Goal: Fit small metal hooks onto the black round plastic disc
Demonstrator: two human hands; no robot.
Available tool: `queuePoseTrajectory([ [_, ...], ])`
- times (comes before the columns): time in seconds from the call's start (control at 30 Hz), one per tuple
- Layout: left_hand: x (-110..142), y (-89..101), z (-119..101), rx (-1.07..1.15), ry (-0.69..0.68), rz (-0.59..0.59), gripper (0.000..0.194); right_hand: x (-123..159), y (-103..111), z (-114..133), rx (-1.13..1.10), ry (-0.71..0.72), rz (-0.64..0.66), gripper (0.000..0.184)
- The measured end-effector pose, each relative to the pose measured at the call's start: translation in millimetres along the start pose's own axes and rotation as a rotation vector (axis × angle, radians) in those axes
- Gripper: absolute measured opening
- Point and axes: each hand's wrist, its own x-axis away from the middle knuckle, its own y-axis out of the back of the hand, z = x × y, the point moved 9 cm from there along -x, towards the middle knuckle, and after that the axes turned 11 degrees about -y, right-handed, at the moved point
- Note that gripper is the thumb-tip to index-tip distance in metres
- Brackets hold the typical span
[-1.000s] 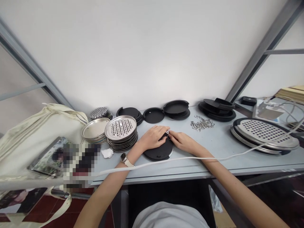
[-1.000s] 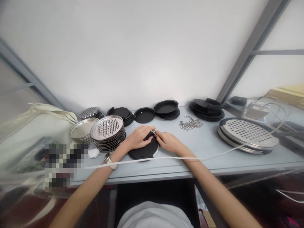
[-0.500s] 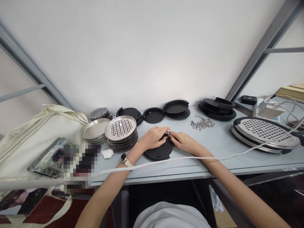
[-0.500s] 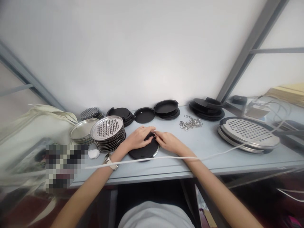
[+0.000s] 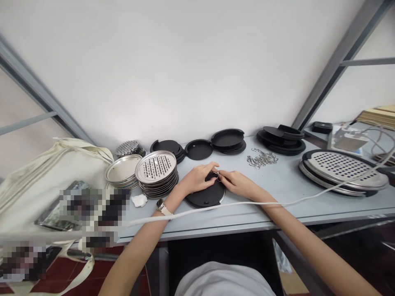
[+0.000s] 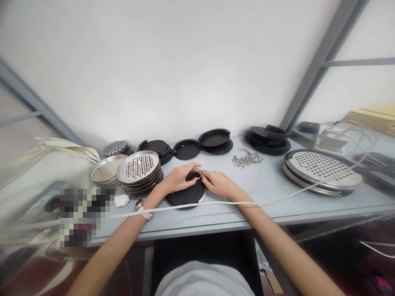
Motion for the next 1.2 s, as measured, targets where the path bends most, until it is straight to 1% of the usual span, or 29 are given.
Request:
queuePoseTrajectory([
  [0.3,1.2,0.1,6.3,0.072,0.035,-0.035,0.044,-1.1,0.5,0.3,-0.018,-0.009,-0.008,0.027],
  [0.53,1.3,-0.1,7.0,0.093,0.041,-0.037,0.044,-2.0,0.9,0.4,-0.111,-0.001,0.009,0.029],
  [0.83,1.1,-0.5,8.8,0.134,0.046,-0.042,0.041,-2.4,1.4,0.3,-0.174,0.001,0.018,0.032],
  [1.0,0.9,0.2,7.3,0.157,0.031,-0.056,0.039,-1.9,1.5,0.3,-0.17,-0.021,0.012,0.031],
  [1.2,0.2,-2.5,10.9,0.185,0.046,-0.055,0.038,-1.5,0.5,-0.1,-0.153,-0.042,-0.01,0.03],
])
